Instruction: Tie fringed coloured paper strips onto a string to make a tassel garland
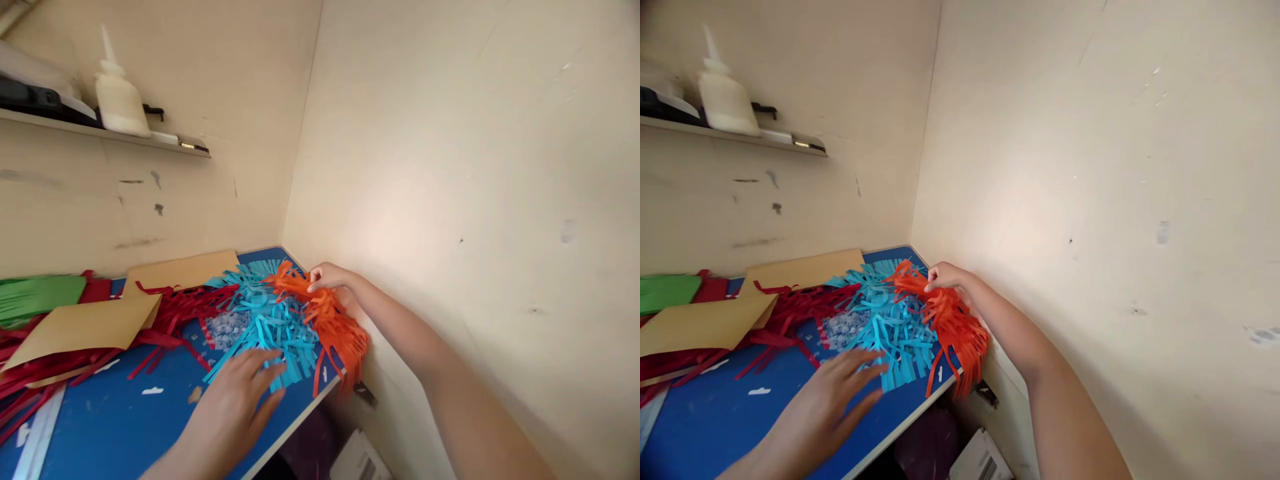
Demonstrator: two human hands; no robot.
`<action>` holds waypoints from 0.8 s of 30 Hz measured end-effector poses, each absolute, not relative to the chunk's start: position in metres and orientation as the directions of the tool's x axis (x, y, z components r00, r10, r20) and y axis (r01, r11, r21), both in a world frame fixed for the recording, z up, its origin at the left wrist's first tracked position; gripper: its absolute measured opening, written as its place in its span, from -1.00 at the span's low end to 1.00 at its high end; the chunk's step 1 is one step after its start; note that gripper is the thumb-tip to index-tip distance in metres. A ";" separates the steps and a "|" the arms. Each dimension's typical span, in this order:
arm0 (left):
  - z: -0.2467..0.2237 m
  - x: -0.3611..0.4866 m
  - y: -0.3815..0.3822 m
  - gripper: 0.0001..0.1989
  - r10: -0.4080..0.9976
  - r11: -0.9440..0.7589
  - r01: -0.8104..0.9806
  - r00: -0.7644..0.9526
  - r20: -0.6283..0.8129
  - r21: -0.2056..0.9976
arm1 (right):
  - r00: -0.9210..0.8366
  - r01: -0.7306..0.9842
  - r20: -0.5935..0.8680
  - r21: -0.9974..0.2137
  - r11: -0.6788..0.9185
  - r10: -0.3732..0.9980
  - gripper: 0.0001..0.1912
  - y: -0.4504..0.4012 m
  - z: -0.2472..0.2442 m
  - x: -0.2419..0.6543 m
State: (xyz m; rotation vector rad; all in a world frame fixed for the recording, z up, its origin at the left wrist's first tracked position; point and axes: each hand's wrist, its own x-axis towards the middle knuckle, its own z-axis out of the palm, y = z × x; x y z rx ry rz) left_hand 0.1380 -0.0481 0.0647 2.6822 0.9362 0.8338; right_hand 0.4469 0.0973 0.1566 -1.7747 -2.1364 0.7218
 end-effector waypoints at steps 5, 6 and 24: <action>0.082 0.222 0.025 -0.53 0.603 -0.763 0.637 0.636 0.481 0.113 | -0.257 0.869 -0.148 -0.469 0.161 0.955 -0.81 0.074 0.146 0.439; 0.079 0.231 0.031 -0.56 0.606 -0.761 0.639 0.636 0.478 0.115 | -0.249 0.879 -0.150 -0.450 0.159 0.957 -0.81 0.071 0.144 0.440; 0.033 0.254 0.028 -0.67 0.496 -0.861 0.470 0.690 0.528 0.196 | -0.375 0.836 0.489 0.545 0.060 0.788 -0.71 0.095 0.332 0.388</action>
